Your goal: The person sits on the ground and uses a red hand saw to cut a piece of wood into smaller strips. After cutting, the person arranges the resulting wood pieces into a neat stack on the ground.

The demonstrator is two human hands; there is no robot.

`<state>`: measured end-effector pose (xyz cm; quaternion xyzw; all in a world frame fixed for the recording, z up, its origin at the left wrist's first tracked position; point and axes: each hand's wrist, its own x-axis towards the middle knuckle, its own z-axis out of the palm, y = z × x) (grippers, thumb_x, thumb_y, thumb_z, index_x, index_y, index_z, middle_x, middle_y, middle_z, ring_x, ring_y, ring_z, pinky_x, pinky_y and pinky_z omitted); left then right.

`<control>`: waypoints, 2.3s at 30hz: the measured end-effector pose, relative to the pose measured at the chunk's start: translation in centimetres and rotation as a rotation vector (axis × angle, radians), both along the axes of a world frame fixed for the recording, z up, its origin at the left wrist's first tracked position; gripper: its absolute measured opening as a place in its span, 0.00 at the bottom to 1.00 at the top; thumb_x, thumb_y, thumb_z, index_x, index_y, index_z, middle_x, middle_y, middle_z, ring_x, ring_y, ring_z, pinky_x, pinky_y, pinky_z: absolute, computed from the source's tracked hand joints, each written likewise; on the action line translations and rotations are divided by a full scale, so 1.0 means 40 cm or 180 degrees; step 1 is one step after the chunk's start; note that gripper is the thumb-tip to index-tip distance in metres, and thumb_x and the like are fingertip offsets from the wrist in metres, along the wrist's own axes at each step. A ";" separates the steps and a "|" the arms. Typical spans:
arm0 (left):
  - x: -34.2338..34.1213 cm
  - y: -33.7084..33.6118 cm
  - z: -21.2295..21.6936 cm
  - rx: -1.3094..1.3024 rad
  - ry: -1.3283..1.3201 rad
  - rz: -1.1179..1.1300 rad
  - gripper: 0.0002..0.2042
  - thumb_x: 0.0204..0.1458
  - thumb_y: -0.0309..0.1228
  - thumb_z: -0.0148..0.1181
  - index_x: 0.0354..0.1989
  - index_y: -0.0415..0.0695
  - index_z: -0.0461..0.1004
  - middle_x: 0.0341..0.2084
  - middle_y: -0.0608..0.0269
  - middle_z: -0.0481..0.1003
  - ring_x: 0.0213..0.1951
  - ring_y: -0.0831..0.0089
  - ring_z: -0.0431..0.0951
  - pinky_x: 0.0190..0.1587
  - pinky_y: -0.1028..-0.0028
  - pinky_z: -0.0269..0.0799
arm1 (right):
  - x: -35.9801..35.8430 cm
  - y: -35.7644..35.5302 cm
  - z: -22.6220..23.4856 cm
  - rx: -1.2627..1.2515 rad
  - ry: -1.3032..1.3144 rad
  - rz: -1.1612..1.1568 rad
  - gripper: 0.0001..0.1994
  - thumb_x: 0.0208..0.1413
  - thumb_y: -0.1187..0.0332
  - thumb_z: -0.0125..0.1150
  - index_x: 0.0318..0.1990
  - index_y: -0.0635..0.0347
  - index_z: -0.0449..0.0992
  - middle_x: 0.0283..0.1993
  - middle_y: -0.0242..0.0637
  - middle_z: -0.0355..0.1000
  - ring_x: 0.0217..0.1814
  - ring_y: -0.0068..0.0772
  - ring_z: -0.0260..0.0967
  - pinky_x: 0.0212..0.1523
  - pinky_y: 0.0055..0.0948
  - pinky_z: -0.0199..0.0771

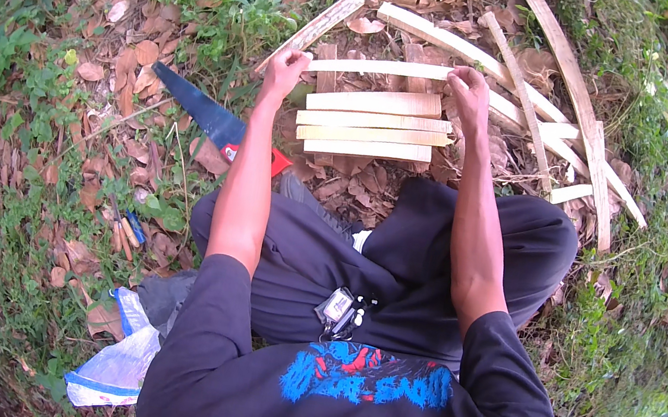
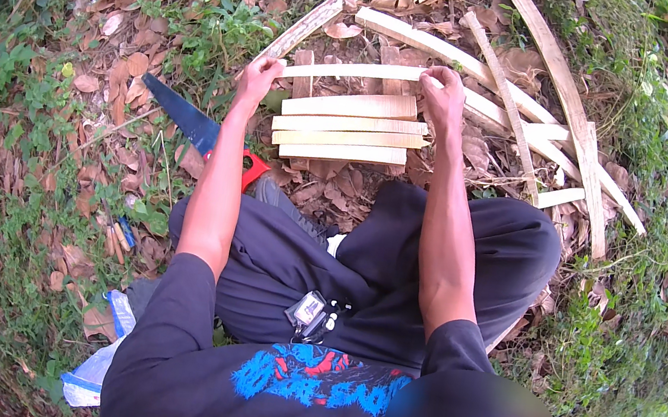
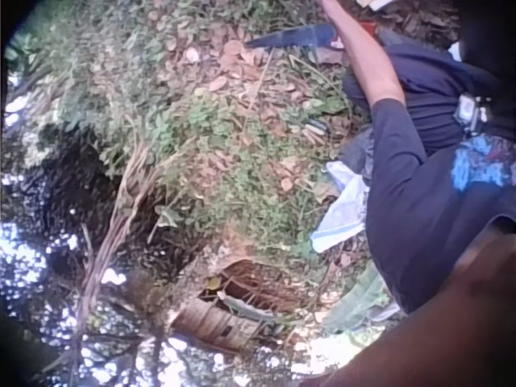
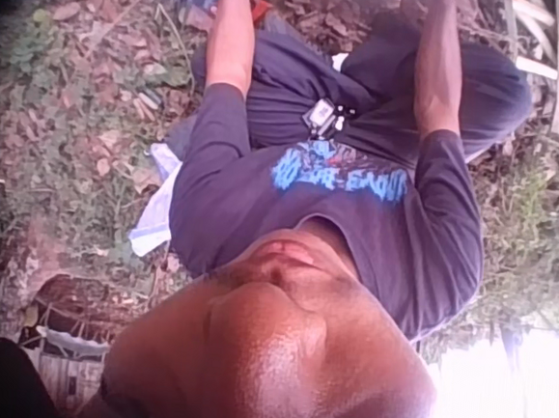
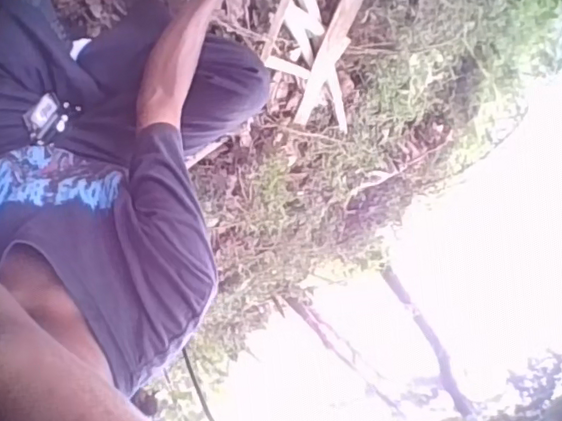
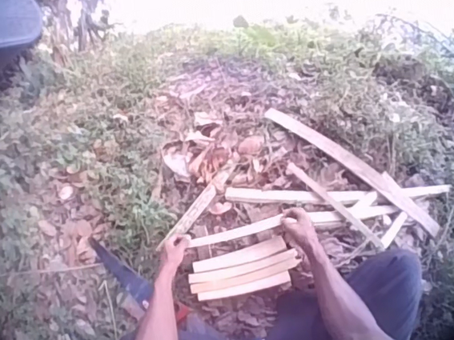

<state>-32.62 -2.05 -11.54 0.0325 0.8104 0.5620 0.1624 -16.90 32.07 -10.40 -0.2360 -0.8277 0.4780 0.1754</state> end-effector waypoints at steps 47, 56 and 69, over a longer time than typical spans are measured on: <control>-0.003 -0.025 -0.012 -0.0197 0.0100 -0.1020 0.07 0.42 0.26 0.67 0.30 0.40 0.77 0.25 0.68 0.76 0.29 0.81 0.73 0.37 0.78 0.69 | 0.026 -0.007 0.006 0.0540 -0.0548 0.0577 0.17 0.42 0.72 0.58 0.43 0.62 0.75 0.46 0.51 0.68 0.52 0.50 0.67 0.57 0.39 0.67; 0.001 -0.033 -0.035 0.0299 -0.0056 -0.0537 0.08 0.48 0.30 0.66 0.34 0.42 0.77 0.29 0.70 0.75 0.34 0.81 0.73 0.42 0.79 0.68 | 0.020 -0.021 0.004 0.0336 -0.0009 0.0550 0.12 0.49 0.71 0.59 0.43 0.59 0.76 0.49 0.51 0.70 0.53 0.48 0.70 0.53 0.40 0.72; -0.013 -0.041 -0.055 -0.0376 0.0446 -0.0607 0.15 0.49 0.41 0.65 0.32 0.40 0.79 0.23 0.65 0.77 0.27 0.78 0.74 0.34 0.74 0.69 | 0.019 -0.026 0.012 0.0359 -0.0408 0.0234 0.13 0.59 0.61 0.58 0.47 0.58 0.76 0.45 0.49 0.74 0.47 0.47 0.73 0.50 0.40 0.71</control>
